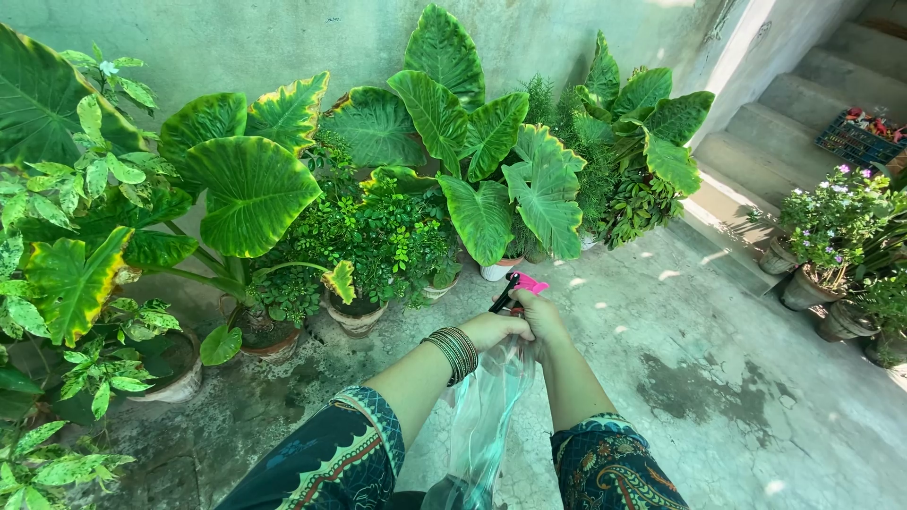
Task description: The person uses a spray bottle to mist water onto the leaves of several potted plants, moving across the garden area to cover different varieties.
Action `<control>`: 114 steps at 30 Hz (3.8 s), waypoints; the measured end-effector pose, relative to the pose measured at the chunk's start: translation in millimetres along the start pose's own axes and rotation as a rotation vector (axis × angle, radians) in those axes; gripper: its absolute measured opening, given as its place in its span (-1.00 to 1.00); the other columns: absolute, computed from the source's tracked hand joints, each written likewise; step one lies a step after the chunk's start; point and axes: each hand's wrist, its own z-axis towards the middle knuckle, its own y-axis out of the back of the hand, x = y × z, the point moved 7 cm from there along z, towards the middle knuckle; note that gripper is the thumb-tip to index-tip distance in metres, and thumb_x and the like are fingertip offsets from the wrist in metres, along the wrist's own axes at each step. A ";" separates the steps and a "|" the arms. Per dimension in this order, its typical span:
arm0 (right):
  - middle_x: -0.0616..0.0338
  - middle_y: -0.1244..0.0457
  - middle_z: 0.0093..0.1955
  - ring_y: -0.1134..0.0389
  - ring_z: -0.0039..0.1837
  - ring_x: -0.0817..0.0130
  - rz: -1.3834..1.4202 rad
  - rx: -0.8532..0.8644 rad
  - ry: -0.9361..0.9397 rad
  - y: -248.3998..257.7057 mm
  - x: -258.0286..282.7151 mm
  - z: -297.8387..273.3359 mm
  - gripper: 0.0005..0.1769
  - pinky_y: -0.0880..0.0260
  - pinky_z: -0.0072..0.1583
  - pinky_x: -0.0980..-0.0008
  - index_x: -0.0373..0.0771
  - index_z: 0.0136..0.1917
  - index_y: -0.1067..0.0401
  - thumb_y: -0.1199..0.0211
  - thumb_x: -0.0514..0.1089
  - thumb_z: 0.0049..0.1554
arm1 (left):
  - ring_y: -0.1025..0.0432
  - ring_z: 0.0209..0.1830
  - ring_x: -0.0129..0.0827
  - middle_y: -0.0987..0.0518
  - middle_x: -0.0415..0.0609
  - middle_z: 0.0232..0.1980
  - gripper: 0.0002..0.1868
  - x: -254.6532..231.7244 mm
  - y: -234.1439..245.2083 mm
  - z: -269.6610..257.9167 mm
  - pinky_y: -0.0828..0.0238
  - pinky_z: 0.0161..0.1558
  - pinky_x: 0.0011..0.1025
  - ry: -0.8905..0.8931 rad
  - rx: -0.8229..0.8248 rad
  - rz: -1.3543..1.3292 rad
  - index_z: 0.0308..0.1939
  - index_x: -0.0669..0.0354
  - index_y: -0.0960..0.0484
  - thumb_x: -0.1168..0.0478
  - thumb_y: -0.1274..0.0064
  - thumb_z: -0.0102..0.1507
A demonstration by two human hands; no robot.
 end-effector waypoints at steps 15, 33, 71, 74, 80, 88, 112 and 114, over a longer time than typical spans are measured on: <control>-0.02 -0.40 -0.16 -0.41 -0.21 0.21 -0.135 0.044 0.073 13.0 -5.0 38.3 -0.68 -0.45 -0.14 0.18 -0.45 -0.01 -0.50 -0.21 -0.11 0.13 | -0.54 -0.36 -0.41 -0.65 -0.06 -0.31 -0.79 0.0 0.5 -3.8 -0.49 -0.24 -0.44 0.042 -0.053 -0.117 -0.23 0.23 -0.64 0.18 -0.18 0.15; 0.06 -0.40 -0.20 -0.39 -0.24 0.26 -0.034 0.245 -0.011 -30.7 3.7 24.8 -0.81 -0.43 -0.16 0.25 -0.31 -0.07 -0.51 -0.22 -0.16 0.11 | -0.54 -0.35 -0.41 -0.65 -0.06 -0.29 -0.81 -11.4 16.0 -18.7 -0.50 -0.23 -0.42 -0.081 -0.197 -0.149 -0.23 0.23 -0.64 0.22 -0.19 0.14; -0.01 -0.42 -0.11 -0.43 -0.19 0.19 -0.013 0.160 0.002 34.9 29.7 27.9 -0.77 -0.48 -0.12 0.18 -0.31 -0.05 -0.52 -0.24 -0.11 0.09 | -0.53 -0.41 -0.42 -0.64 -0.09 -0.35 -0.82 -8.0 -23.5 41.0 -0.46 -0.33 -0.44 -0.014 -0.130 -0.109 -0.27 0.19 -0.65 0.18 -0.21 0.14; -0.03 -0.41 -0.13 -0.43 -0.20 0.19 -0.030 0.143 -0.011 42.2 30.0 27.1 -0.74 -0.47 -0.12 0.19 -0.35 -0.05 -0.54 -0.24 -0.11 0.11 | -0.52 -0.42 -0.43 -0.64 -0.09 -0.36 -0.82 -7.7 -29.1 45.1 -0.45 -0.35 -0.44 -0.018 -0.104 -0.104 -0.27 0.19 -0.65 0.18 -0.21 0.14; 0.01 -0.42 -0.14 -0.43 -0.20 0.22 0.012 0.135 0.016 57.8 28.0 37.7 -0.78 -0.48 -0.12 0.20 -0.34 -0.06 -0.51 -0.24 -0.13 0.10 | -0.50 -0.40 -0.43 -0.62 -0.10 -0.37 -0.78 -10.5 -39.1 46.4 -0.40 -0.33 -0.45 0.044 -0.089 -0.041 -0.28 0.17 -0.65 0.10 -0.19 0.14; 0.04 -0.39 -0.18 -0.41 -0.22 0.23 -0.114 0.079 0.037 70.2 31.0 45.6 -0.75 -0.45 -0.18 0.20 -0.35 -0.08 -0.51 -0.23 -0.10 0.11 | -0.55 -0.30 -0.43 -0.69 -0.06 -0.27 -0.75 -13.7 -42.5 45.4 -0.47 -0.20 -0.48 0.094 -0.125 -0.010 -0.26 0.21 -0.70 0.10 -0.21 0.13; -0.01 -0.37 -0.16 -0.39 -0.22 0.23 -0.178 0.128 0.067 63.7 34.1 56.3 -0.71 -0.44 -0.17 0.20 -0.40 -0.07 -0.53 -0.24 -0.08 0.16 | -0.53 -0.32 -0.41 -0.65 -0.09 -0.30 -0.77 -18.2 -35.9 46.7 -0.47 -0.21 -0.43 0.075 -0.142 -0.063 -0.25 0.17 -0.66 0.12 -0.22 0.11; 0.02 -0.42 -0.13 -0.42 -0.21 0.22 -0.030 0.125 -0.009 48.5 39.2 34.3 -0.77 -0.49 -0.14 0.17 -0.31 -0.07 -0.52 -0.23 -0.10 0.12 | -0.52 -0.35 -0.46 -0.64 -0.12 -0.31 -0.78 -14.3 -32.2 51.0 -0.46 -0.28 -0.44 0.050 -0.113 -0.071 -0.25 0.16 -0.65 0.12 -0.21 0.13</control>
